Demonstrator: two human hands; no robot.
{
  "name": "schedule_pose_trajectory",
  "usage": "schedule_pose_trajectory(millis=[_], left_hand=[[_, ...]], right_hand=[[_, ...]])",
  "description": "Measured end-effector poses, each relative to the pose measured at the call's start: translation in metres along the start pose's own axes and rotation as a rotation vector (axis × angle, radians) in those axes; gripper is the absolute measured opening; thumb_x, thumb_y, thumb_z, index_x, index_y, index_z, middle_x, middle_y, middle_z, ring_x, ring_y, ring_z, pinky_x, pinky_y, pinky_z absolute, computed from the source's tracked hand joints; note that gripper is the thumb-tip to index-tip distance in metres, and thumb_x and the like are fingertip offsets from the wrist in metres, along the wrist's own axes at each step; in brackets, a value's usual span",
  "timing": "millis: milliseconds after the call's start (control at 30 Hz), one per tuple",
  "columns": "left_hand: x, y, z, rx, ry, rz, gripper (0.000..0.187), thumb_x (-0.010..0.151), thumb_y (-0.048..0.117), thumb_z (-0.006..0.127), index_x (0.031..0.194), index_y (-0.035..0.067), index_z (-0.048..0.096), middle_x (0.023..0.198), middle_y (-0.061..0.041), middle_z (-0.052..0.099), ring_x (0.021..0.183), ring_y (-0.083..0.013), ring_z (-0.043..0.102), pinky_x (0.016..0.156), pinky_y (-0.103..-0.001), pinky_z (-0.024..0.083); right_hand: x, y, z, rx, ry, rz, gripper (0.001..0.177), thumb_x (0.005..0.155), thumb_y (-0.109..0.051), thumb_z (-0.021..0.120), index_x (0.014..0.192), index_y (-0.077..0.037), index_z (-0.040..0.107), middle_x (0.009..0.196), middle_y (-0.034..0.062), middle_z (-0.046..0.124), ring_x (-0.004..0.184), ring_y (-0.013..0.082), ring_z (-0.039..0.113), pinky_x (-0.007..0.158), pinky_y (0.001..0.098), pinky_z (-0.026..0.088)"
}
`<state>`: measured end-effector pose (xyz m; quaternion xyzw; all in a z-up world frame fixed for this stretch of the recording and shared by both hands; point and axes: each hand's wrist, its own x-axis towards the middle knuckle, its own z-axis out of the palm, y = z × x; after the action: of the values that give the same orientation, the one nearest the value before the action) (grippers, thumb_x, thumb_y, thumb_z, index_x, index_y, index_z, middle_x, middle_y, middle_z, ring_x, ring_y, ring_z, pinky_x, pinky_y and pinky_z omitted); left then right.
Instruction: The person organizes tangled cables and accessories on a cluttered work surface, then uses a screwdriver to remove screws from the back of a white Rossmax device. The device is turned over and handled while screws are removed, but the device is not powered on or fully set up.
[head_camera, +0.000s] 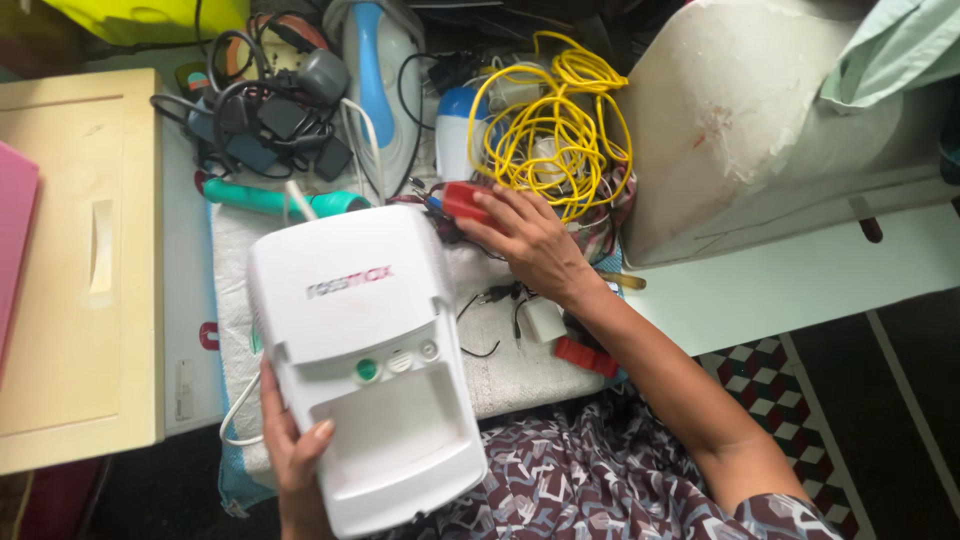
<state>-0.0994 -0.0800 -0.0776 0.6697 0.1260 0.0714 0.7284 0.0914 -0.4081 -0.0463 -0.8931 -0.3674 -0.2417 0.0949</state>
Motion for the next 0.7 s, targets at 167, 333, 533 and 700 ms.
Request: schedule_pose_trajectory(millis=[167, 333, 533, 700], left_hand=[[0.01, 0.041, 0.058, 0.005, 0.051, -0.122, 0.126, 0.057, 0.045, 0.066, 0.162, 0.008, 0.008, 0.117, -0.029, 0.057, 0.107, -0.0447, 0.067, 0.087, -0.059, 0.062], [0.042, 0.022, 0.099, -0.097, 0.061, 0.083, 0.121, 0.068, 0.037, 0.071, 0.165, 0.002, 0.009, 0.14, -0.03, 0.047, 0.125, -0.042, 0.056, 0.104, -0.052, 0.05], [0.093, -0.016, 0.133, -0.113, 0.138, 0.215, 0.115, 0.074, 0.031, 0.067, 0.167, 0.003, 0.007, 0.154, -0.028, 0.036, 0.134, -0.037, 0.051, 0.109, -0.045, 0.05], [0.105, -0.034, 0.147, 0.071, 0.159, 0.217, 0.105, 0.077, 0.016, 0.065, 0.166, -0.001, 0.013, 0.151, -0.03, 0.049, 0.13, -0.0347, 0.058, 0.115, -0.04, 0.043]], right_hand=[[0.05, 0.015, 0.006, -0.041, 0.01, 0.065, 0.051, 0.089, -0.005, 0.062, 0.14, -0.014, 0.063, 0.146, 0.0198, 0.058, 0.129, 0.0361, 0.059, 0.109, 0.0472, 0.044], [0.061, 0.031, -0.031, 0.512, 0.032, 0.255, 0.05, 0.096, 0.0, 0.06, 0.144, -0.009, 0.058, 0.147, 0.0187, 0.059, 0.129, 0.035, 0.061, 0.11, 0.0425, 0.048], [0.014, -0.024, -0.052, 0.548, 0.032, 0.331, 0.061, 0.092, -0.019, 0.074, 0.147, -0.008, 0.05, 0.149, 0.0195, 0.053, 0.137, 0.0379, 0.053, 0.116, 0.0453, 0.04], [0.008, -0.049, -0.031, 0.3, -0.008, 0.255, 0.073, 0.088, -0.02, 0.075, 0.152, -0.003, 0.044, 0.157, 0.0317, 0.035, 0.142, 0.0477, 0.039, 0.117, 0.0507, 0.031]])
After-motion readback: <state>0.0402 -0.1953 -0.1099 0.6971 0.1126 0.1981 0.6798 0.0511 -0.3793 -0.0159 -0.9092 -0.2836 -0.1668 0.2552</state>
